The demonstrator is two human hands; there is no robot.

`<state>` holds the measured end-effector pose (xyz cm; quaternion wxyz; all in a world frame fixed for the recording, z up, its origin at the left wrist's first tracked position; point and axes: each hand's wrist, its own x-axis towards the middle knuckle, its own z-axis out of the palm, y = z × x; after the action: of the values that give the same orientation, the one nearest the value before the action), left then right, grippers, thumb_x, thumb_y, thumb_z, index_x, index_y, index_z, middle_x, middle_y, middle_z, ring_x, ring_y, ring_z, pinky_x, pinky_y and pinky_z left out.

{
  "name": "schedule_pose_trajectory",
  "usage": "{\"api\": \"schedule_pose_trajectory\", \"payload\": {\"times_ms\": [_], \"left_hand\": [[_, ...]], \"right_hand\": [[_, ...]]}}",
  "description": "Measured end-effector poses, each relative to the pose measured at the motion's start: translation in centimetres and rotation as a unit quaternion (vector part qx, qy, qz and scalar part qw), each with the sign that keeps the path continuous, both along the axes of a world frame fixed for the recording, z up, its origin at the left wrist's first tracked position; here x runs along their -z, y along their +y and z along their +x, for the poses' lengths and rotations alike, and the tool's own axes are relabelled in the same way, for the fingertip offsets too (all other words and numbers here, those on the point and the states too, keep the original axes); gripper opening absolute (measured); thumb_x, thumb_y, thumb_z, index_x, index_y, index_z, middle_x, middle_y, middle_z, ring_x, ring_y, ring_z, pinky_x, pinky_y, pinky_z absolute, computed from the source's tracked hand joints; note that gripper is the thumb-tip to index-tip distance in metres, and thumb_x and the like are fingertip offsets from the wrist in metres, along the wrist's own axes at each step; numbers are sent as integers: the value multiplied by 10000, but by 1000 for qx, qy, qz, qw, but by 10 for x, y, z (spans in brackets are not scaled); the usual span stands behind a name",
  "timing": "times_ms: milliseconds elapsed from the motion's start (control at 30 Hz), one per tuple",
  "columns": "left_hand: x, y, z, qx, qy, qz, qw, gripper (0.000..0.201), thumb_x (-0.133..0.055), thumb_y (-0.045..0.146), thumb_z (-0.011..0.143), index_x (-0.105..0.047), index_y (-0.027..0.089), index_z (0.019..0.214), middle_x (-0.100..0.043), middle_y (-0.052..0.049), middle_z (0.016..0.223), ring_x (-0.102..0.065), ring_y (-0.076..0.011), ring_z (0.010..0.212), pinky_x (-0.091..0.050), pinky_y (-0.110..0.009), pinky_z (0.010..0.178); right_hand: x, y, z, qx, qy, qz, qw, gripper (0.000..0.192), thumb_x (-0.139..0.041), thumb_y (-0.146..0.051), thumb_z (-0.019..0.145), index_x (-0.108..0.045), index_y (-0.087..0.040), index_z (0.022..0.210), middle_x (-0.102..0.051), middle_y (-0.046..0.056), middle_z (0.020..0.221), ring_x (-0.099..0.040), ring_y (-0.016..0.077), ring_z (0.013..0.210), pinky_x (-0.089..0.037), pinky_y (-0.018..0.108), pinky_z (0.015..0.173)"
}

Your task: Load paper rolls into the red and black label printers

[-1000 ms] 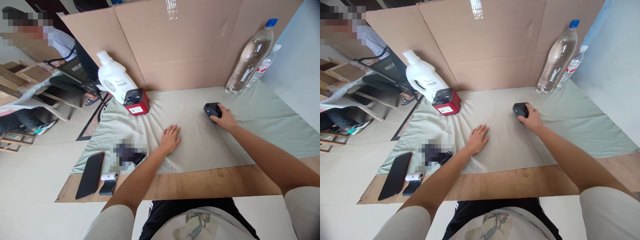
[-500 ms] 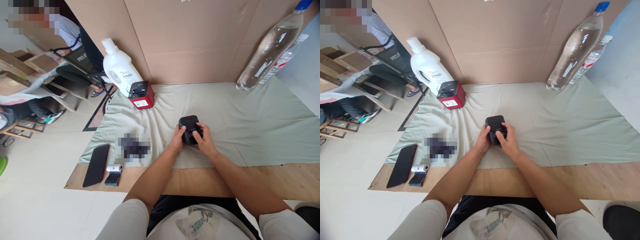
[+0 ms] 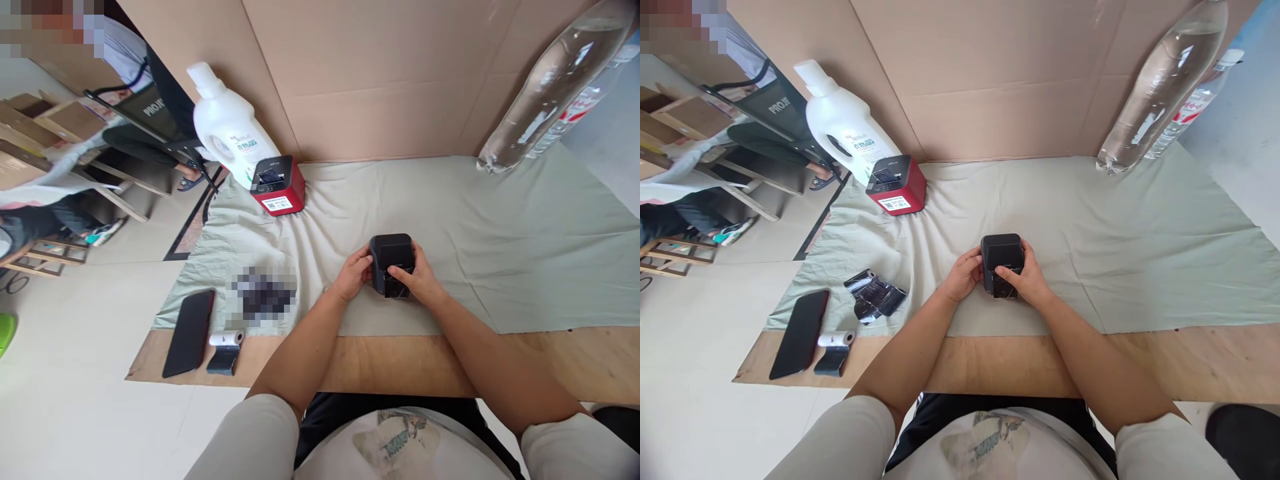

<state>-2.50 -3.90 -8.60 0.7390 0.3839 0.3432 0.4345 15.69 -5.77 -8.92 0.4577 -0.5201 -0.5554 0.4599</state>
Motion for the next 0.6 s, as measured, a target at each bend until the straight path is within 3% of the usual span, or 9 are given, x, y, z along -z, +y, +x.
{"api": "schedule_pose_trajectory", "payload": {"times_ms": [167, 433, 600], "left_hand": [[4, 3, -4, 26, 33, 14, 999, 612, -730, 484, 764, -619, 211, 1301, -728, -77, 1051, -690, -213, 934, -550, -340, 810], [3, 2, -2, 13, 51, 25, 998, 597, -732, 489, 766, -622, 216, 1286, -725, -83, 1062, -690, -202, 917, -557, -326, 791], [2, 3, -1, -5, 71, 14, 997, 586, -710, 469, 777, -624, 210, 1295, -727, -60, 968, -672, -174, 831, -543, -294, 735]], "right_hand": [[-1, 0, 2, -1, -11, 2, 1000, 976, -761, -652, 685, -356, -199, 1449, -517, 181, 1429, -500, 337, 1330, -351, 556, 1152], [2, -1, 3, -16, -14, 2, 1000, 1096, -785, -626, 661, -249, -217, 1525, -443, 179, 1500, -435, 337, 1392, -322, 556, 1172], [2, 0, 6, -75, 47, -10, 996, 1116, -755, -517, 694, -123, -230, 1568, -375, 152, 1566, -397, 322, 1430, -275, 554, 1201]]}}
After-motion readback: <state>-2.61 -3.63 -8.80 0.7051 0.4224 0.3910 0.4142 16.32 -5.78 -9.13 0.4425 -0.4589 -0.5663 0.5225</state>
